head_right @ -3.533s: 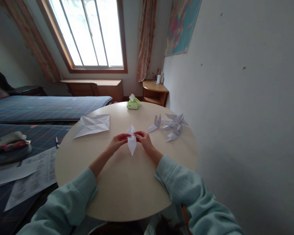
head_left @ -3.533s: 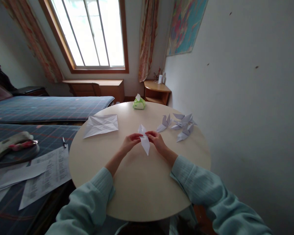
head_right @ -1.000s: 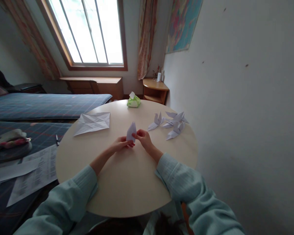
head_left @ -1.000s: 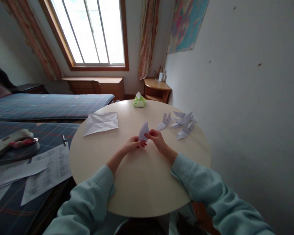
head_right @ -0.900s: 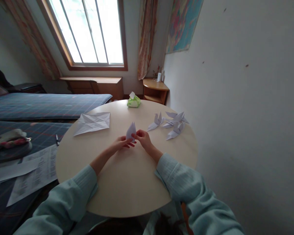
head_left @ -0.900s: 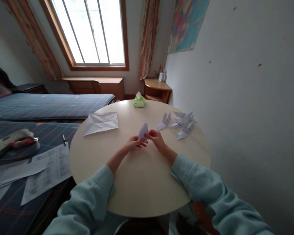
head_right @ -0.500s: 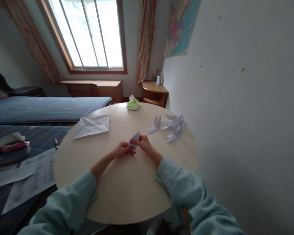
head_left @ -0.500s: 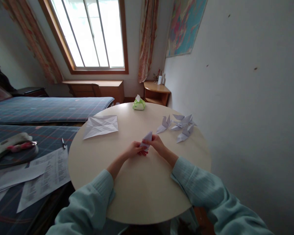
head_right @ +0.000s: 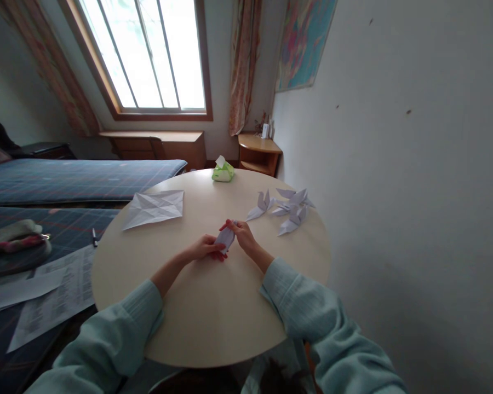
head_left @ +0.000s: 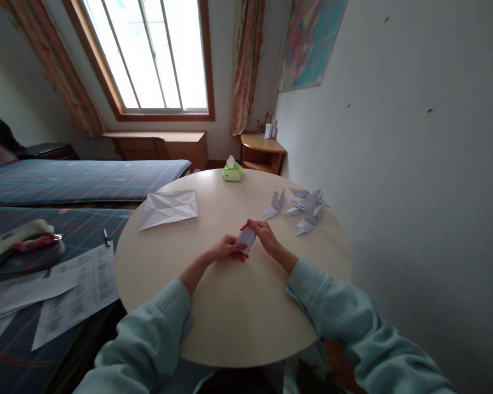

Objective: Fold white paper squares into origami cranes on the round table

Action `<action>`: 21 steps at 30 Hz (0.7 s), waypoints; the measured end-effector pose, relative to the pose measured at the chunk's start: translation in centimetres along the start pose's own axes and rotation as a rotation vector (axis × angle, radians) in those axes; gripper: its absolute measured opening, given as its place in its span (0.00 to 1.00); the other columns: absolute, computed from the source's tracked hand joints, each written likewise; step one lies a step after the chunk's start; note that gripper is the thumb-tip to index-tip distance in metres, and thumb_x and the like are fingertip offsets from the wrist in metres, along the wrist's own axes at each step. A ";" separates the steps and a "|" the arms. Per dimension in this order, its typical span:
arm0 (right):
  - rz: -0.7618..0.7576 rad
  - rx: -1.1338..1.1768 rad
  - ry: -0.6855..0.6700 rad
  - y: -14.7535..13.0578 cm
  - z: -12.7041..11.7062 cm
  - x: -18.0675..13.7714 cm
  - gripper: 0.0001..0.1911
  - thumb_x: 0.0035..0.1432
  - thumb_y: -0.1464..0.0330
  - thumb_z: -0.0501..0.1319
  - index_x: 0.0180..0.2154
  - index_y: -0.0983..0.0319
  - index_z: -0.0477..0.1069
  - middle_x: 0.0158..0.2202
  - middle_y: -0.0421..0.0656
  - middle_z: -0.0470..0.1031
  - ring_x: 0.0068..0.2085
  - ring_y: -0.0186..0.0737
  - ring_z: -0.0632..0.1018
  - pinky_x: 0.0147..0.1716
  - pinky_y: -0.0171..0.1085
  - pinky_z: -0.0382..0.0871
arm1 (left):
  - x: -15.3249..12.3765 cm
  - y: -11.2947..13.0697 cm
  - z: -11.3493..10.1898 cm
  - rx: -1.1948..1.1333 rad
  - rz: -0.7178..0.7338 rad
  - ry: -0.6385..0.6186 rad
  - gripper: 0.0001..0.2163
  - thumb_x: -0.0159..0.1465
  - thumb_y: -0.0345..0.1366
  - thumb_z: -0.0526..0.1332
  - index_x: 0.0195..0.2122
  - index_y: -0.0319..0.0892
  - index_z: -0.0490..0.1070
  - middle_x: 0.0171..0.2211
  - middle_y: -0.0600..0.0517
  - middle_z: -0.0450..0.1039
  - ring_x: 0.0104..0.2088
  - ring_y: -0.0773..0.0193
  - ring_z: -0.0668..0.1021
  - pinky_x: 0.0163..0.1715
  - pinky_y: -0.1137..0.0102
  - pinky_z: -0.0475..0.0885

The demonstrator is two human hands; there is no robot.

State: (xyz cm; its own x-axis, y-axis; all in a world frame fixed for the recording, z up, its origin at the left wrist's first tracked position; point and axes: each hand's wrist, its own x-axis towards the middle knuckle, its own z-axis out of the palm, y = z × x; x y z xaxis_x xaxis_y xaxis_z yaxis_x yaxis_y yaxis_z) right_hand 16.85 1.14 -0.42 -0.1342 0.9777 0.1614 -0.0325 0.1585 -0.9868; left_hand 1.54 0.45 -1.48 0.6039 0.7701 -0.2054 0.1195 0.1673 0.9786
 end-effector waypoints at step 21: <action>-0.092 0.031 0.077 0.0 -0.9 0.6 0.26 0.46 0.47 0.53 0.32 0.62 0.73 0.22 0.40 0.69 0.25 0.34 0.69 0.24 0.32 0.60 | -0.3 0.9 -0.7 0.054 0.077 0.233 0.17 0.43 0.47 0.66 0.25 0.37 0.74 0.25 0.47 0.76 0.23 0.68 0.75 0.21 0.77 0.64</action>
State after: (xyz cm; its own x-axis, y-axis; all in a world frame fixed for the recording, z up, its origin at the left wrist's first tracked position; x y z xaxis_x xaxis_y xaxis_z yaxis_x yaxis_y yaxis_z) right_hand 17.66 1.84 -0.30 -0.0524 0.9672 0.2484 -0.0717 0.2445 -0.9670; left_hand 0.93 0.82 -0.51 0.4158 0.9015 -0.1204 0.1258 0.0741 0.9893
